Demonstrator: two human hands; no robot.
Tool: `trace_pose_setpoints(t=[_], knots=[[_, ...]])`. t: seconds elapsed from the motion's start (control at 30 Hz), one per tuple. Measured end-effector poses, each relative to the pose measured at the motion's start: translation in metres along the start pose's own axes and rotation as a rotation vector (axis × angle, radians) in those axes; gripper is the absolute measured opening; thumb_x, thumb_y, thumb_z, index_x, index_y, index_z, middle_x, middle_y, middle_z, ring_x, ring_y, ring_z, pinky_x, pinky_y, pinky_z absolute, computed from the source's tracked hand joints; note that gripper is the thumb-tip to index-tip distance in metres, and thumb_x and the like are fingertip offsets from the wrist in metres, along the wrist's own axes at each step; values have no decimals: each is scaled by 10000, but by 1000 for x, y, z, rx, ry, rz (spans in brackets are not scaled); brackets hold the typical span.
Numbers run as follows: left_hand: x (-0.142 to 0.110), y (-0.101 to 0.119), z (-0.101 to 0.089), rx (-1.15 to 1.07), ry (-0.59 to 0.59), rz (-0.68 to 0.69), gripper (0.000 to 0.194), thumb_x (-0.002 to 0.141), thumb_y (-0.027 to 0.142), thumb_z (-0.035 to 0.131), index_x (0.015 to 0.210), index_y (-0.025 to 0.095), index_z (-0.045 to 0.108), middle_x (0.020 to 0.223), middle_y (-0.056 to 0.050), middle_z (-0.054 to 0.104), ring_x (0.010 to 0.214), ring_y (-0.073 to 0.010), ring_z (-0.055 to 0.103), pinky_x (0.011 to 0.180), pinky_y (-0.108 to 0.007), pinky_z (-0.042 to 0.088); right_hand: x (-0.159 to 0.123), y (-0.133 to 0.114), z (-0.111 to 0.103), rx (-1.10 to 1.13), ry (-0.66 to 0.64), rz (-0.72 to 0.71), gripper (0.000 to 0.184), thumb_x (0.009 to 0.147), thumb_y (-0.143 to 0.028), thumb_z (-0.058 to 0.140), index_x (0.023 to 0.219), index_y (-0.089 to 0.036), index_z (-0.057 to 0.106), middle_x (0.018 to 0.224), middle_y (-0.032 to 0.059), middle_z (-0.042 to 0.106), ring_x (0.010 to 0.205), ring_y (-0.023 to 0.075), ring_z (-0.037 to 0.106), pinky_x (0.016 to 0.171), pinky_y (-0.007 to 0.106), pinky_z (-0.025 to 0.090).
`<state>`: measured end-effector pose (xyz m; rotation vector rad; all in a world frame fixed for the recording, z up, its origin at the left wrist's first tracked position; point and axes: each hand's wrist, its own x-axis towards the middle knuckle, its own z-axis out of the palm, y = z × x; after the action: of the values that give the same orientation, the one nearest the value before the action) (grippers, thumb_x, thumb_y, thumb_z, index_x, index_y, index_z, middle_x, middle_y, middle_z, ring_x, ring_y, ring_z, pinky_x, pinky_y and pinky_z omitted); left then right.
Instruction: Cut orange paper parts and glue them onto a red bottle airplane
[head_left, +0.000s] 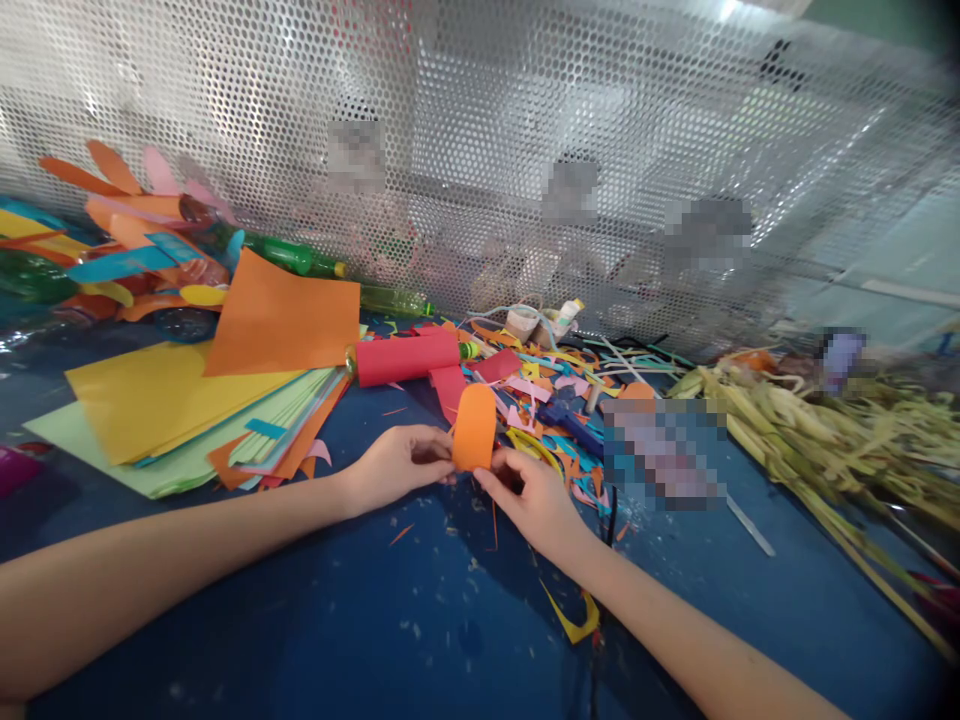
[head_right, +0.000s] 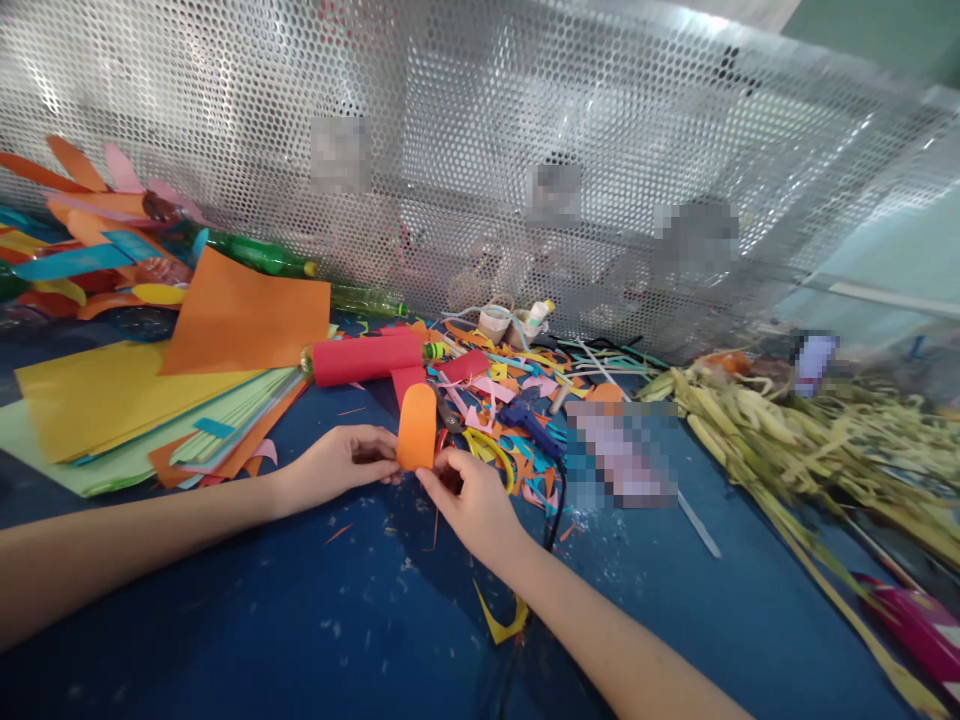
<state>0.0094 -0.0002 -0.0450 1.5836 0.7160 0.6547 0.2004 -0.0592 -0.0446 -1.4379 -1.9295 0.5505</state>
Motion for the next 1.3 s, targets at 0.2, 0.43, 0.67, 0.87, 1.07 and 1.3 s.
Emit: trace_pose_setpoints(t=[0.2, 0.43, 0.67, 0.87, 1.07, 1.3], knots=[[0, -2, 0, 19, -49, 59, 220, 711, 221, 650, 912, 135, 626, 874, -39, 682, 790, -143, 626, 771, -277, 480, 0, 0, 0, 15, -10, -6, 208, 854, -326, 501, 693, -195, 492, 592, -24, 511, 539, 123, 489, 520, 236, 375], [0, -4, 0, 114, -39, 9, 196, 731, 291, 635, 851, 135, 646, 748, -28, 673, 682, -140, 615, 655, -250, 489, 0, -3, 0, 48, -30, 14, 195, 838, -333, 529, 703, -194, 513, 609, -16, 541, 550, 125, 515, 511, 236, 394], [0, 0, 1, 148, -41, 35, 137, 716, 250, 637, 802, 144, 628, 690, 4, 648, 637, -120, 587, 624, -223, 461, 1, 4, 5, 238, 88, -6, 168, 815, -242, 558, 950, -208, 464, 820, 14, 554, 683, 138, 564, 603, 254, 466], [0, 0, 2, 81, -78, 44, 222, 714, 224, 636, 920, 149, 608, 735, 5, 641, 661, -117, 585, 657, -238, 469, 1, 6, 5, 227, 85, -2, 86, 821, -228, 547, 819, -206, 464, 744, -7, 526, 648, 129, 549, 584, 248, 451], [0, -4, 0, 93, -89, 51, 234, 717, 222, 632, 935, 145, 604, 776, -9, 639, 689, -125, 581, 676, -251, 466, 2, 4, 5, 272, 84, 4, 110, 815, -191, 552, 855, -215, 452, 763, -14, 530, 667, 124, 555, 614, 248, 454], [0, -5, 0, 74, -109, 79, 259, 726, 198, 624, 977, 141, 599, 818, -17, 649, 723, -128, 592, 707, -258, 472, 3, 7, 6, 285, 103, -1, 135, 814, -201, 557, 894, -214, 448, 794, -2, 529, 676, 130, 557, 611, 252, 462]])
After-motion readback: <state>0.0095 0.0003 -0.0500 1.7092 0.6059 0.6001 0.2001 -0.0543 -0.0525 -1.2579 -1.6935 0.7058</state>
